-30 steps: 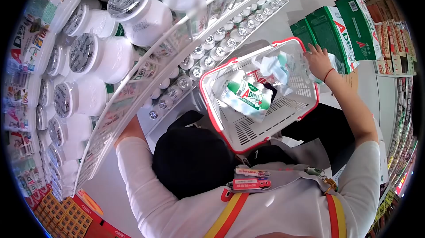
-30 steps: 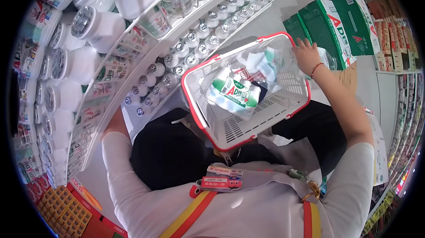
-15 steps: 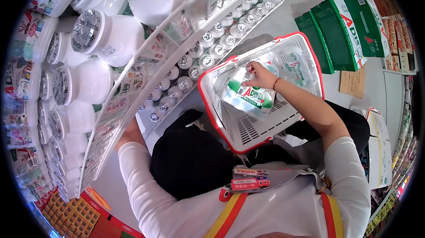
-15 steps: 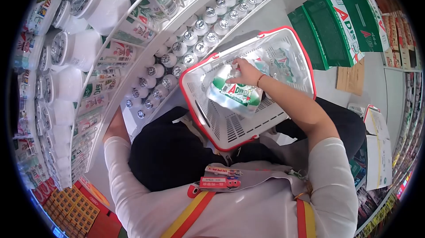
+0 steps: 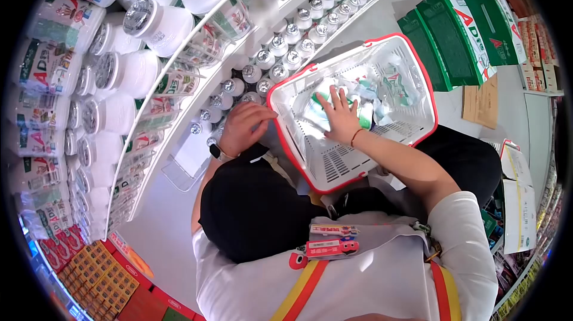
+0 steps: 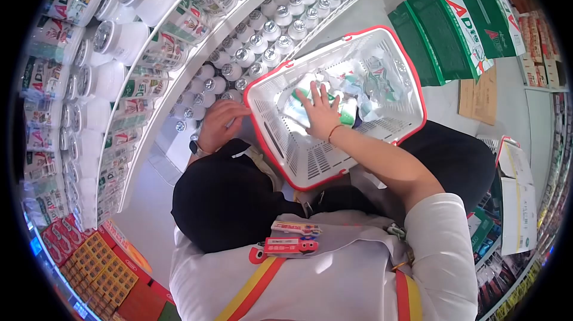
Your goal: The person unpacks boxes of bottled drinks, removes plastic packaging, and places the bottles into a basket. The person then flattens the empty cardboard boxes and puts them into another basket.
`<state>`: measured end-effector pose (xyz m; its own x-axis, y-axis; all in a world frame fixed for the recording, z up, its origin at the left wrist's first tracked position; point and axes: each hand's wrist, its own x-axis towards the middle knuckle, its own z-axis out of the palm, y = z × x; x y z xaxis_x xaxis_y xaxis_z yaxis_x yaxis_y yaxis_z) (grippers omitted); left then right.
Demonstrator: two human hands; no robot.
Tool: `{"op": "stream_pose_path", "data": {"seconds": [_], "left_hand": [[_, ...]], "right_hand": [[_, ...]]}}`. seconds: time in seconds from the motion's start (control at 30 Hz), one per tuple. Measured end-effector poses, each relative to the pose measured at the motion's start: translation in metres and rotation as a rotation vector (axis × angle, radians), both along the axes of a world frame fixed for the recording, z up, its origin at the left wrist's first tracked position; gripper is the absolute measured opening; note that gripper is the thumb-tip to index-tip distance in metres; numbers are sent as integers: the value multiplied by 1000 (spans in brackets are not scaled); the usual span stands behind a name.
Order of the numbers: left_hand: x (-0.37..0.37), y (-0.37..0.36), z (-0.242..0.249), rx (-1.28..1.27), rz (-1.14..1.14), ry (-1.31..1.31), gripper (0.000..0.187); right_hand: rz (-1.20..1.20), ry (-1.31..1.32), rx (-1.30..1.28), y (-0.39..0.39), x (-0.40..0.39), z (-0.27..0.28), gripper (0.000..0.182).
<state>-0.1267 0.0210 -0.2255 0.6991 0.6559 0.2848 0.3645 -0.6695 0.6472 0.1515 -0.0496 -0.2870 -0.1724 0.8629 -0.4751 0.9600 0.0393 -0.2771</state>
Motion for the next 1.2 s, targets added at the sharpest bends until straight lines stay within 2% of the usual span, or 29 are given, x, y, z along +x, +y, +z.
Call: {"op": "stream_pose_path", "data": {"seconds": [0.03,0.1,0.13,0.17,0.2,0.23,0.27,0.3,0.37,0.4,0.47,0.5,0.57,0.6,0.63,0.67,0.7,0.73,0.83,0.87,0.93,0.97,1.03,1.1,1.2], "left_hand": [[-2,1,6,3,2,6,19],[-1,9,29,-303,-1,35,19],[5,12,51,-411,-13,25,20],[12,13,66,-402,-12,29,20],[19,13,79,-482,-18,16,21],[24,14,88,-561,-24,3,23],[25,16,93,-625,-65,31,27],[28,17,100,-612,-59,36,27],[37,21,115,-730,-137,61,33],[43,23,122,-709,-168,127,34],[62,20,124,-732,-200,213,33],[75,21,124,-743,-228,286,33],[100,17,82,-722,-258,342,38],[118,7,80,-729,-185,452,46],[130,-1,45,-698,-129,442,54],[138,-8,-7,-481,-127,463,60],[154,-13,-28,-498,-115,563,65],[175,-27,-17,-450,-3,733,70],[214,-37,-56,-123,7,669,72],[224,-44,-65,-126,4,669,72],[238,-60,-76,-131,260,544,69],[243,-64,-83,-138,260,543,69],[246,-77,-101,-126,402,337,66],[249,-79,-106,-99,428,331,63],[250,-78,-106,-86,429,353,61]], "right_hand": [[-7,51,-9,8,15,-1,113],[11,150,-89,29,45,10,112],[58,330,-60,38,70,-4,111],[111,508,-25,47,95,-19,111],[0,680,-209,56,112,-9,109],[-133,645,-415,62,126,8,108],[-299,874,-491,59,149,-15,103],[-434,1001,-614,52,163,-11,97],[-745,929,-594,37,196,-47,92],[-742,937,-593,40,195,-44,92],[-664,766,-454,46,188,-32,91],[-526,700,-320,53,183,-31,94],[-464,450,-105,67,160,-18,92],[-465,449,-98,74,155,-17,92],[-308,368,-74,81,151,-22,88],[-153,286,-49,87,149,-28,83],[-151,282,-41,94,147,-35,83],[-84,243,-69,101,144,-44,81],[38,183,-48,117,145,-55,77],[66,158,-123,120,145,-52,77],[93,132,-199,128,144,-48,77],[104,86,-213,129,142,-48,76],[116,43,-243,122,132,-53,75],[35,-58,-196,118,123,-53,67],[-59,-26,-117,110,122,-45,59]]}}
